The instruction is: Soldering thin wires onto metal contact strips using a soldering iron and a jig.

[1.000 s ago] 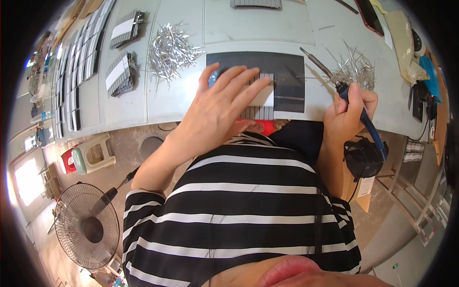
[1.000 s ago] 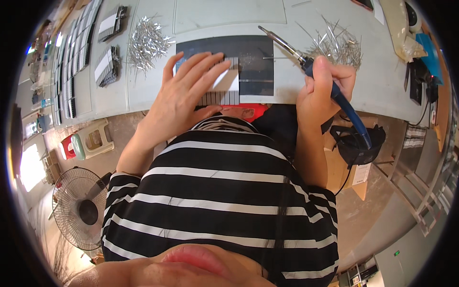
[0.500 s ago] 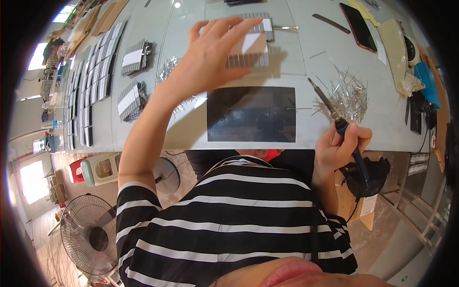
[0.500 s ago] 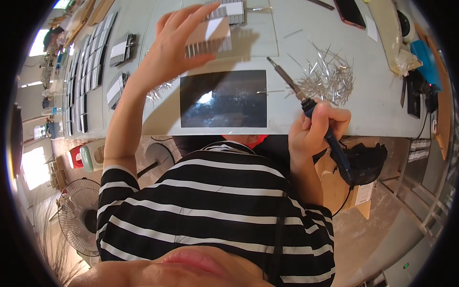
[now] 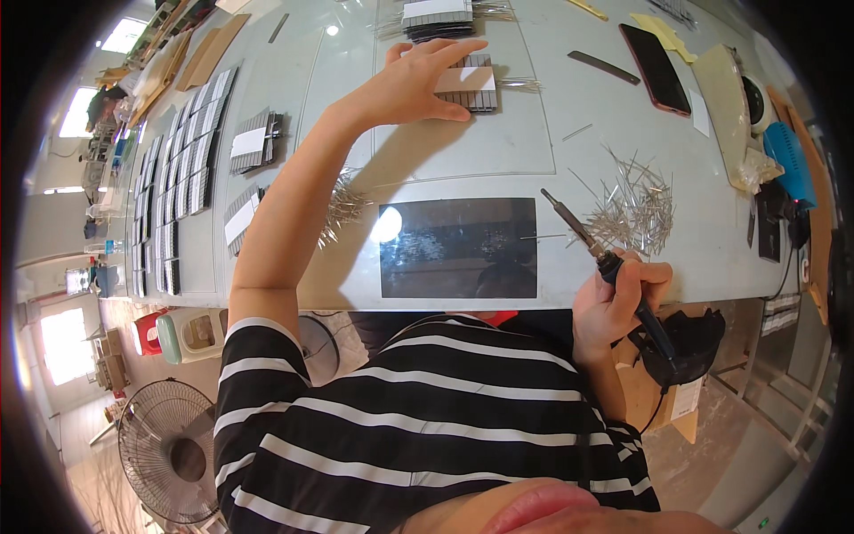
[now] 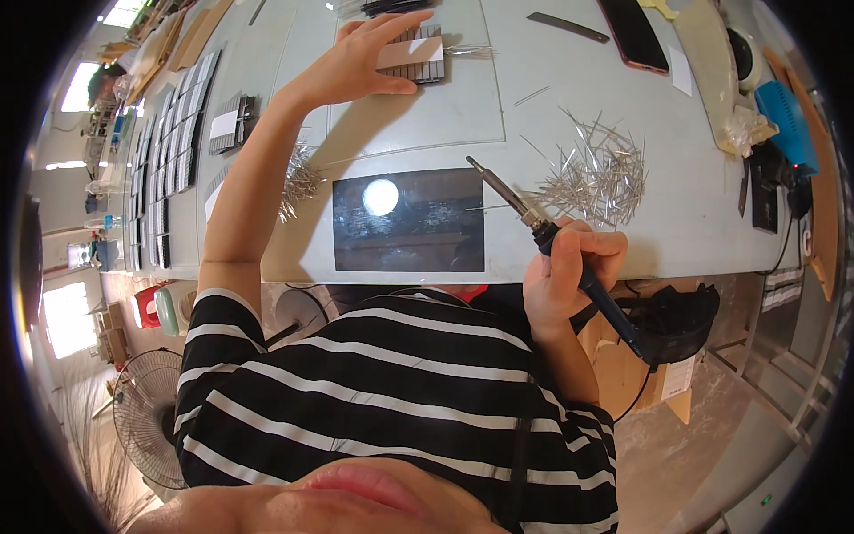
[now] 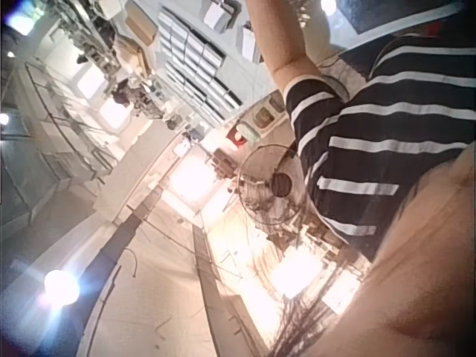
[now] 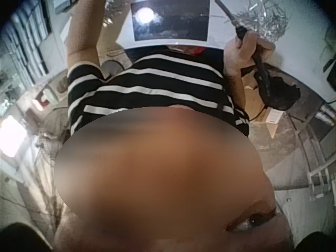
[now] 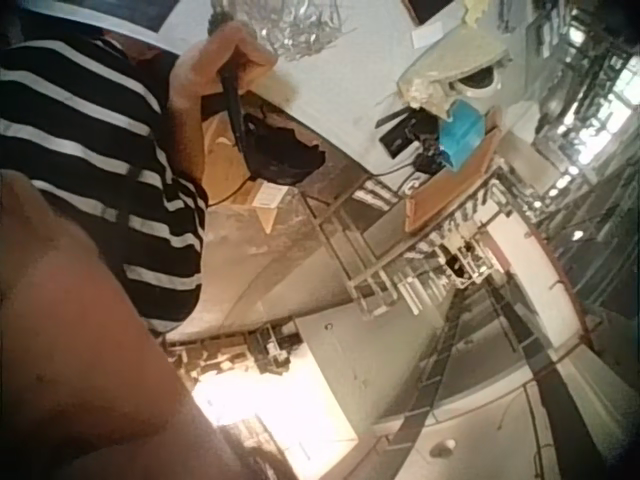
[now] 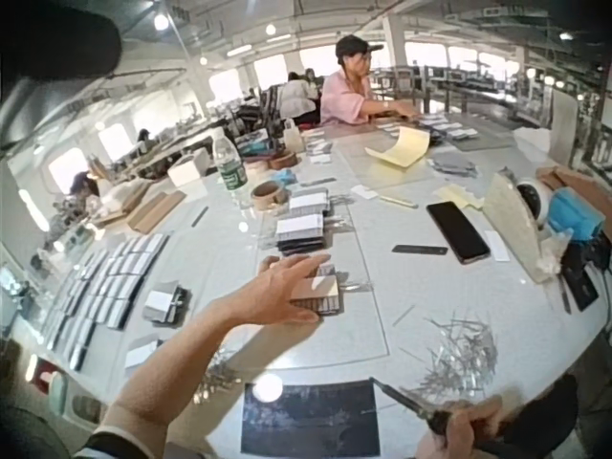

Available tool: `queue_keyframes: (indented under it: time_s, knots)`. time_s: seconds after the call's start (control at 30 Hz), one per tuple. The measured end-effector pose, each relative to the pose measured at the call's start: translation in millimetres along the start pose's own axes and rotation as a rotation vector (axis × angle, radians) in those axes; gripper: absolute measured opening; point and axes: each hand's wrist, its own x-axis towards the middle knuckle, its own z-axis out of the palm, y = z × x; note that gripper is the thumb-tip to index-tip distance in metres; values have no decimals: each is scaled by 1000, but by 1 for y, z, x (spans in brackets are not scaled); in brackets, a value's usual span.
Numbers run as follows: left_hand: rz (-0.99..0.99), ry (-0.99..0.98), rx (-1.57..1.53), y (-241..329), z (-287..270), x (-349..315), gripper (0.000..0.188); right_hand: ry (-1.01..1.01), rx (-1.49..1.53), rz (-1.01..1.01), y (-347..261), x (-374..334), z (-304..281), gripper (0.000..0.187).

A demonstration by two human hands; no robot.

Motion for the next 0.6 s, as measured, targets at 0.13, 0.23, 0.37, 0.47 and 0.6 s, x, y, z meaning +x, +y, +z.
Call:
queue_keyframes:
  time_s: [0.13,0.23,0.37,0.47,0.6]
  knots:
    - [-100,-24,-10,-6,-2,-11,92,78,-445,-26,8,-15,-10,19]
    - [37,83,62,4,-19,-34,90,27,-126,5,1,-2,-8,20]
    - [-101,69,322,5,-77,-144,88,-58,-124,8,-5,11,-6,23]
    - [-331,-17,341,-5,-110,-230,100,8,-259,-49,-4,9,9,39]
    - [-394,-51,259,-20,-111,-279,103,-75,-395,-74,-3,7,1,71]
